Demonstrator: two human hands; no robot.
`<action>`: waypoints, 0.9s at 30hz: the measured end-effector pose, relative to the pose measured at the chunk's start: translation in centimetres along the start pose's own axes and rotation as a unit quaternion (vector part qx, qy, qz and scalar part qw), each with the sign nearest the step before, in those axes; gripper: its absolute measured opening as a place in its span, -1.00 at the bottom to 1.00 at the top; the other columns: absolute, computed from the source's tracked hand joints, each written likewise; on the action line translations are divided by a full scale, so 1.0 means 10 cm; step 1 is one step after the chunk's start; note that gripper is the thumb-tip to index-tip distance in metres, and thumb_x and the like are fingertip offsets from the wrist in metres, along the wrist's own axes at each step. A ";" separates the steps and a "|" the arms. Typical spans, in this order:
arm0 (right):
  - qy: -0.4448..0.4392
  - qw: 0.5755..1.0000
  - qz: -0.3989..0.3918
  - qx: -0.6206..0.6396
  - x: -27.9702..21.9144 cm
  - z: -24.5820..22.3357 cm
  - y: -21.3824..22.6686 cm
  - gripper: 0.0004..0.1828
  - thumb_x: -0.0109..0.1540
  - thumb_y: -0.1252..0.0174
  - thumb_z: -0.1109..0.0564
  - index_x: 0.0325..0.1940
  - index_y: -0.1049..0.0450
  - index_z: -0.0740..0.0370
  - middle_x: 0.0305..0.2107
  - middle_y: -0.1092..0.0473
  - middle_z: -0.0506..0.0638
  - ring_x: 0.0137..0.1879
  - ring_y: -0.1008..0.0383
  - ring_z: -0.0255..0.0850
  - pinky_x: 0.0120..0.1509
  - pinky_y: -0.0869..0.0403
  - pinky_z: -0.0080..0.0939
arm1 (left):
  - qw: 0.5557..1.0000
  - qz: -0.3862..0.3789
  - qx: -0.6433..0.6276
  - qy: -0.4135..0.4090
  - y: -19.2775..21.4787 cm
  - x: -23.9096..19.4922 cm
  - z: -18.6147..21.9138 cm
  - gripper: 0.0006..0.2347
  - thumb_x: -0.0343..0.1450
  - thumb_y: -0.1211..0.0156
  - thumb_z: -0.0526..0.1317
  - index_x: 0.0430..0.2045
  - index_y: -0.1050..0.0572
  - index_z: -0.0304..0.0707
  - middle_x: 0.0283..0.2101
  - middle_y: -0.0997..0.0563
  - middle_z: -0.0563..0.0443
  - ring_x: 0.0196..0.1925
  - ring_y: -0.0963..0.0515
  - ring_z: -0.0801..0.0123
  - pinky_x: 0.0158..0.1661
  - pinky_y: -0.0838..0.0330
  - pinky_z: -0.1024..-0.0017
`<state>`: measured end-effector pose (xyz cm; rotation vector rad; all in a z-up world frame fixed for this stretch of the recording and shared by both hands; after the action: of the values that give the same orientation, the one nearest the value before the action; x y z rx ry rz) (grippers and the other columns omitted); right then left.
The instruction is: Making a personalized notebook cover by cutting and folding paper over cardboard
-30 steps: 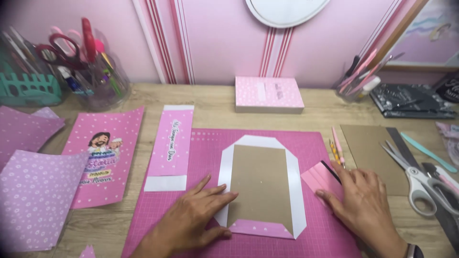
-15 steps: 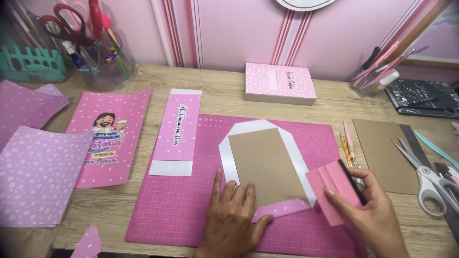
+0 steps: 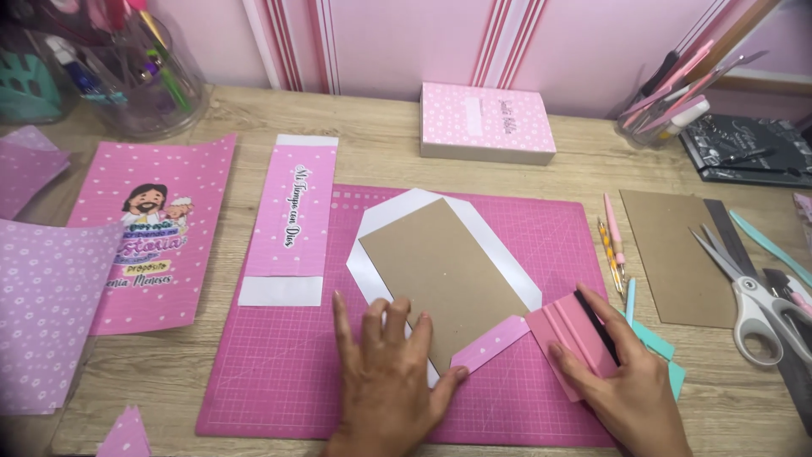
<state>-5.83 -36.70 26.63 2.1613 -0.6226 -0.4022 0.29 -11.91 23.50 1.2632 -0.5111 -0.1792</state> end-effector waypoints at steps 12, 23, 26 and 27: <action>0.083 0.979 -0.185 0.014 -0.17 -0.06 -0.40 -0.05 0.03 -0.40 -0.21 0.46 -0.16 -0.65 0.03 -0.65 -0.04 -0.12 -0.88 -0.25 0.07 -0.82 -0.30 | 0.986 -0.054 -0.075 -0.140 0.06 0.11 -0.07 -0.37 0.38 -0.05 0.18 0.24 -0.35 -0.31 0.34 -0.38 -0.14 0.54 -0.03 -0.04 0.39 0.69 -0.43; -0.020 0.983 -0.143 -0.114 -0.21 -0.10 -0.34 -0.07 0.06 -0.24 -0.40 0.48 -0.04 -0.89 -0.68 -0.54 0.09 -0.66 -0.55 -0.18 -0.27 -0.69 -0.17 | 0.979 -0.053 -0.090 -0.176 0.17 0.19 -0.07 -0.36 0.27 -0.25 0.12 0.15 -0.42 -0.37 0.23 -0.48 -0.15 0.48 -0.14 -0.16 0.37 0.61 -0.51; 0.046 0.998 -0.043 0.004 0.05 0.01 -0.14 -0.06 0.00 -0.40 -0.12 0.47 -0.28 -0.44 0.04 -0.62 -0.22 -0.09 -0.69 -0.43 0.11 -0.56 -0.36 | 0.977 -0.068 -0.091 -0.178 0.13 0.20 -0.09 -0.34 0.27 -0.25 0.14 0.17 -0.40 -0.36 0.25 -0.45 -0.16 0.49 -0.11 -0.15 0.38 0.61 -0.48; 0.046 0.998 -0.040 0.002 -0.02 -0.04 -0.18 -0.06 0.00 -0.40 -0.12 0.47 -0.28 -0.44 0.04 -0.62 -0.22 -0.09 -0.69 -0.43 0.11 -0.56 -0.36 | 0.977 -0.066 -0.092 -0.179 0.11 0.21 -0.08 -0.34 0.27 -0.25 0.14 0.17 -0.40 -0.36 0.25 -0.45 -0.16 0.49 -0.11 -0.15 0.38 0.61 -0.48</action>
<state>-5.32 -35.41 25.46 2.2011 -0.4860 -0.3417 2.32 -11.76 24.92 1.0861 -0.7023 -0.5608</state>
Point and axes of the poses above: each hand's wrist, its own x-axis towards the middle knuckle, its own y-axis out of the back of the hand, z = x × y, the point moved 3 cm from there along x, towards the middle knuckle
